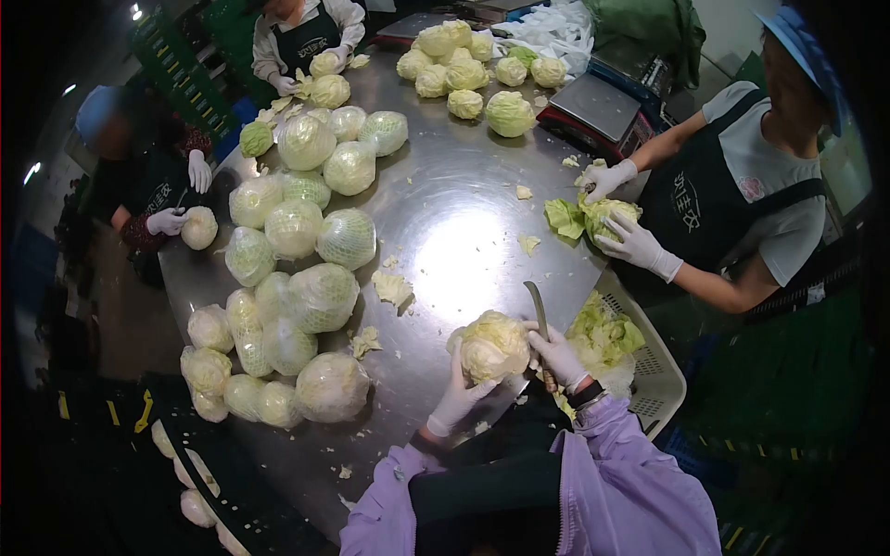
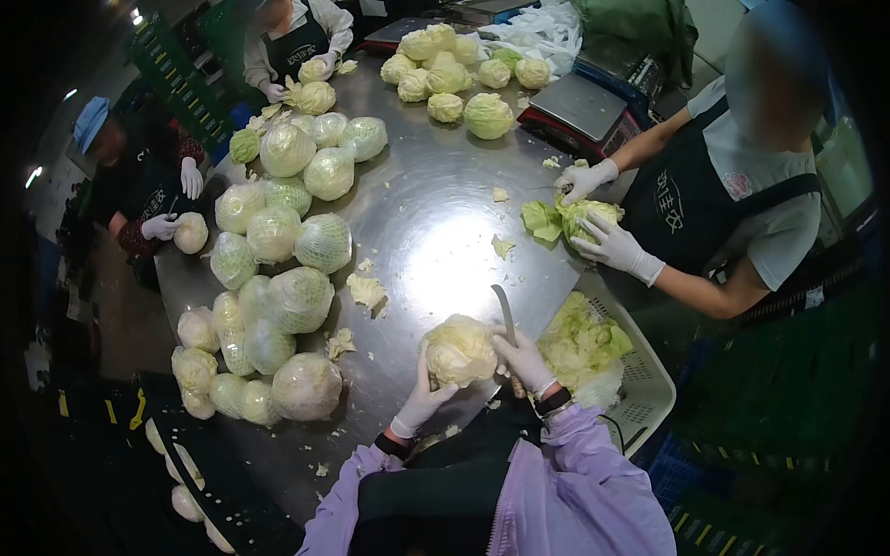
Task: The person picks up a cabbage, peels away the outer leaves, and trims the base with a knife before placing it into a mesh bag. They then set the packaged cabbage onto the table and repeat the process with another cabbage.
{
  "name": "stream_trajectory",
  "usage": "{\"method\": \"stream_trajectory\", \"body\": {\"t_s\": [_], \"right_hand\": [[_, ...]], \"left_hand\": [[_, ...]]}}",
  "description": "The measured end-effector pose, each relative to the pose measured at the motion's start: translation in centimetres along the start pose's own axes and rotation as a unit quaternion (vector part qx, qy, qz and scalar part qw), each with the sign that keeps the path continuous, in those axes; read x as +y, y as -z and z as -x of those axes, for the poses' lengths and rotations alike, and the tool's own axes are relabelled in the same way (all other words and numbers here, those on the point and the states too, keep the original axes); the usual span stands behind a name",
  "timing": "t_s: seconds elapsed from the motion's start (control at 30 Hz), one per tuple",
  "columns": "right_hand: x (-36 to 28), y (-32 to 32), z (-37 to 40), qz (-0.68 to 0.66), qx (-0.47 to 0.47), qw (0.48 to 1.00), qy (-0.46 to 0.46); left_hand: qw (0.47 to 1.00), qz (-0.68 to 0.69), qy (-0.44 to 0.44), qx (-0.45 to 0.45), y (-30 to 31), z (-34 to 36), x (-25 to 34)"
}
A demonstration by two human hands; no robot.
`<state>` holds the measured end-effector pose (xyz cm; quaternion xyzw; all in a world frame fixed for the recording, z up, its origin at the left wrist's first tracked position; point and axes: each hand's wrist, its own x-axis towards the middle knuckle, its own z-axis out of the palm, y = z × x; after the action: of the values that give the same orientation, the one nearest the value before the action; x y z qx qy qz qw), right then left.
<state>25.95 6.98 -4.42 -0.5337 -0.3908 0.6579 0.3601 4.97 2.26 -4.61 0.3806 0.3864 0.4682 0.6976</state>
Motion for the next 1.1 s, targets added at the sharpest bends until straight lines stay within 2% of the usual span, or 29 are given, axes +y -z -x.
{"method": "stream_trajectory", "body": {"t_s": [0.07, 0.1, 0.13, 0.17, 0.2, 0.23, 0.27, 0.3, 0.33, 0.37, 0.4, 0.43, 0.47, 0.5, 0.53, 0.57, 0.63, 0.7, 0.77, 0.8, 0.83, 0.87, 0.9, 0.93, 0.97, 1.07, 1.1], "right_hand": [[0.3, 0.0, -0.8, 0.010, -0.020, 1.000, 0.008], [0.5, -0.1, -1.1, 0.011, -0.025, 1.000, 0.011], [0.8, -0.1, -1.0, -0.065, -0.052, 0.997, 0.004], [1.2, 0.1, -1.0, -0.141, -0.077, 0.987, -0.003], [1.8, 0.4, -1.0, -0.171, -0.138, 0.976, -0.008], [1.8, -0.3, -0.7, -0.169, -0.138, 0.976, -0.011], [1.5, -2.1, -0.3, -0.269, -0.076, 0.956, -0.087], [1.0, -3.6, 0.0, -0.364, -0.014, 0.917, -0.161], [0.4, -4.3, 0.3, -0.376, -0.040, 0.902, -0.206], [1.9, -4.1, 0.1, -0.375, -0.045, 0.902, -0.208], [2.2, -4.5, 0.3, -0.405, -0.239, 0.870, -0.149], [2.3, -4.8, 0.4, -0.421, -0.421, 0.799, -0.084], [2.4, -4.4, 1.6, -0.287, -0.274, 0.911, -0.115], [0.6, -5.0, 2.2, -0.285, -0.278, 0.910, -0.119], [-0.6, -5.4, 2.7, -0.178, -0.219, 0.954, -0.099], [-1.1, -5.7, 2.8, -0.069, -0.156, 0.982, -0.076], [-0.9, -6.5, 2.4, -0.060, -0.144, 0.983, -0.099], [-0.1, -7.0, 2.3, 0.061, -0.168, 0.980, -0.093], [0.3, -7.0, 2.0, 0.081, -0.174, 0.976, -0.104], [0.4, -7.1, 1.9, 0.178, -0.157, 0.971, -0.025], [0.6, -7.2, 1.9, 0.271, -0.138, 0.951, 0.052], [0.9, -7.3, 1.7, 0.272, -0.139, 0.951, 0.051], [1.1, -7.4, 1.5, 0.369, -0.086, 0.899, 0.220], [1.2, -7.6, 1.4, 0.452, -0.030, 0.807, 0.379], [1.3, -7.8, 1.6, 0.455, -0.027, 0.806, 0.378], [0.6, -9.4, 2.9, 0.480, -0.032, 0.843, 0.242], [0.3, -9.5, 3.0, 0.481, -0.033, 0.842, 0.241]], "left_hand": [[0.999, 0.049, 0.008, 0.002, 0.1, 0.0, 0.2], [0.998, -0.058, -0.022, 0.017, 0.2, 0.2, 0.8], [0.985, -0.165, -0.051, 0.028, 0.3, -0.1, 1.5], [0.984, -0.166, -0.055, 0.026, 0.8, 0.4, 2.3], [0.948, -0.305, -0.091, 0.022, 0.4, 1.9, 5.1], [0.891, -0.437, -0.122, 0.019, 0.5, 3.1, 6.9], [0.925, -0.365, -0.102, 0.010, 1.2, 3.9, 7.4], [0.925, -0.367, -0.100, 0.014, 0.9, 4.6, 7.4], [0.871, -0.453, -0.186, 0.045, 0.4, 5.1, 7.3], [0.801, -0.531, -0.266, 0.076, -0.1, 5.6, 6.9], [0.804, -0.507, -0.286, 0.121, -0.3, 5.7, 6.0], [0.803, -0.510, -0.285, 0.124, 0.4, 5.6, 5.5], [0.879, -0.383, -0.246, 0.142, 1.2, 5.4, 4.9], [0.934, -0.246, -0.203, 0.159, 1.6, 5.5, 4.6], [0.967, -0.153, -0.135, 0.152, 1.6, 5.6, 5.7], [0.967, -0.151, -0.133, 0.158, 2.0, 5.7, 5.6], [0.986, -0.029, -0.010, 0.167, 3.2, 5.5, 4.7], [0.985, -0.020, 0.010, 0.173, 4.9, 5.3, 2.4], [0.977, 0.001, 0.042, 0.209, 6.0, 5.2, 1.0], [0.977, 0.002, 0.045, 0.209, 5.7, 5.1, 1.3], [0.974, -0.057, 0.021, 0.220, 5.2, 5.0, 1.7], [0.966, -0.116, -0.006, 0.230, 4.9, 4.8, 2.0], [0.966, -0.115, -0.006, 0.230, 4.8, 4.7, 1.9], [0.968, -0.097, 0.003, 0.232, 4.6, 4.6, 1.8], [0.969, -0.079, 0.011, 0.233, 4.5, 4.4, 1.7], [0.967, -0.058, 0.007, 0.249, 5.0, 4.2, 0.4], [0.967, -0.056, 0.008, 0.250, 4.8, 4.2, 0.5]]}}
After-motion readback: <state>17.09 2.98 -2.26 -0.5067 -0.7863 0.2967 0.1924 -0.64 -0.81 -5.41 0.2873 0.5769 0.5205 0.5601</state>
